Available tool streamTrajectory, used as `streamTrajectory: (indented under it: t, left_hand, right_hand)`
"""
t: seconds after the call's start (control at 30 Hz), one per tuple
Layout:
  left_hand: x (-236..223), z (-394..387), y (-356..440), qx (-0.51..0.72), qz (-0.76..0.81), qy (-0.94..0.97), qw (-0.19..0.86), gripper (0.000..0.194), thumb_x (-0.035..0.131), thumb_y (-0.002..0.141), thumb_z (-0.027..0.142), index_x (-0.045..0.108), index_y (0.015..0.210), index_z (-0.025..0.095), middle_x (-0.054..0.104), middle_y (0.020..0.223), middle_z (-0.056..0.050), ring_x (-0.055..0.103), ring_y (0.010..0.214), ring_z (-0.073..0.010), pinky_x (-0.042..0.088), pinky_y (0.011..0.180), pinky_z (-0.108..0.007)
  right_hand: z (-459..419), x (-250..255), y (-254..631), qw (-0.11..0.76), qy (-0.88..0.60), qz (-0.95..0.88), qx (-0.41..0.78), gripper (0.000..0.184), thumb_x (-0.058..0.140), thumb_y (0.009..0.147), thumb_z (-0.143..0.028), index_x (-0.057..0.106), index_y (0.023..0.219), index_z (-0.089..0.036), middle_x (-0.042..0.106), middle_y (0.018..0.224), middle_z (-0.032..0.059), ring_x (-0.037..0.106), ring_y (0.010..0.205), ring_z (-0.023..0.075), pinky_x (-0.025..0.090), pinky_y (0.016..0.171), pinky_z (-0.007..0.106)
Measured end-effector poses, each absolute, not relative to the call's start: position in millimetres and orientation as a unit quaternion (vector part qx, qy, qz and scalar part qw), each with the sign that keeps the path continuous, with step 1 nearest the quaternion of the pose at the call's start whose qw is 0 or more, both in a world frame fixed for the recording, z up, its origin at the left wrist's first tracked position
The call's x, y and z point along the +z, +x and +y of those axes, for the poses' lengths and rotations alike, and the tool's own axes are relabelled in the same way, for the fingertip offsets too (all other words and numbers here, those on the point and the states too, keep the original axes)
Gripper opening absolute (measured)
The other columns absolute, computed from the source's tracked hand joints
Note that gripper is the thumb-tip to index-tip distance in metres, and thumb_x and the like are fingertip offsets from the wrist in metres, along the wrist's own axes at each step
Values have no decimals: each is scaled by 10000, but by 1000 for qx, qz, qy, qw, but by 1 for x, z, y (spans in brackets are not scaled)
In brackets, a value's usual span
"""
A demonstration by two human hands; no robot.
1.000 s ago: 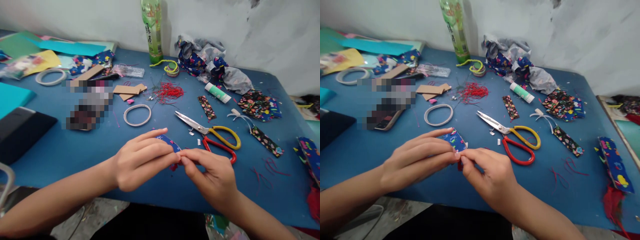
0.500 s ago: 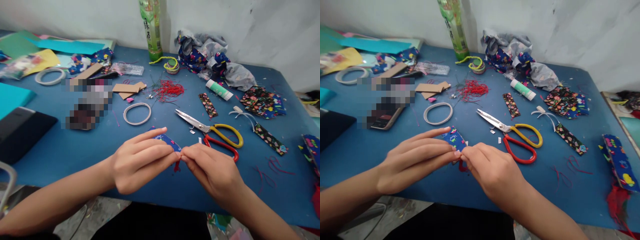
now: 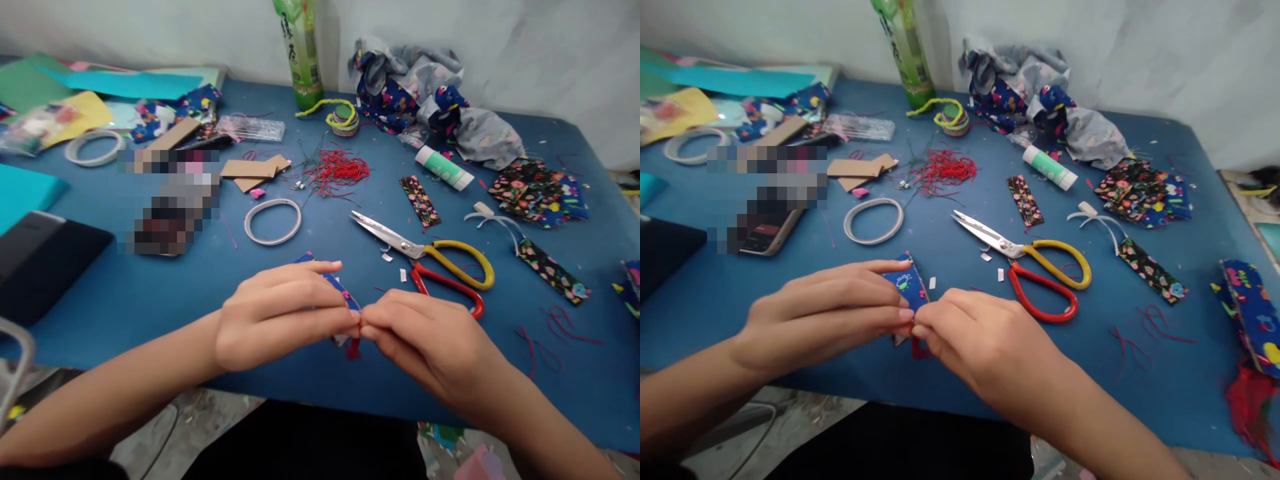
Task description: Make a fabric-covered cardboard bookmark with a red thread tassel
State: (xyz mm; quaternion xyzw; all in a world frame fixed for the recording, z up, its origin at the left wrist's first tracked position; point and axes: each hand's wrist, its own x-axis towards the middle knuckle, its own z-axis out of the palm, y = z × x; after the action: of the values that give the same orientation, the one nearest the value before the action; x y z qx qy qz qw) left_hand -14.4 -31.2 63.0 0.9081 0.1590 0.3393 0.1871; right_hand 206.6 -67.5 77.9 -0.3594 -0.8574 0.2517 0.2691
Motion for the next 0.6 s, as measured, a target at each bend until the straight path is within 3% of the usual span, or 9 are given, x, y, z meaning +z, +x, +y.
streamTrajectory:
  t: [0.37, 0.6]
  left_hand:
    - [64, -31, -14, 310, 166, 908, 229, 193, 601, 876, 91, 665, 1015, 209, 743, 899, 13, 703, 860, -127, 518, 1030, -335]
    - [60, -28, -13, 307, 135, 918, 213, 155, 555, 897, 77, 647, 988, 162, 732, 917, -29, 692, 864, -128, 507, 1030, -313]
  right_hand:
    - [-66, 79, 209, 256, -351, -856, 279, 205, 443, 978, -207, 632, 918, -156, 667, 808, 28, 619, 718, 113, 477, 623, 191]
    - [-66, 79, 210, 255, -359, -847, 299, 160, 484, 962, -208, 627, 906, -163, 661, 810, 13, 611, 718, 99, 461, 612, 173]
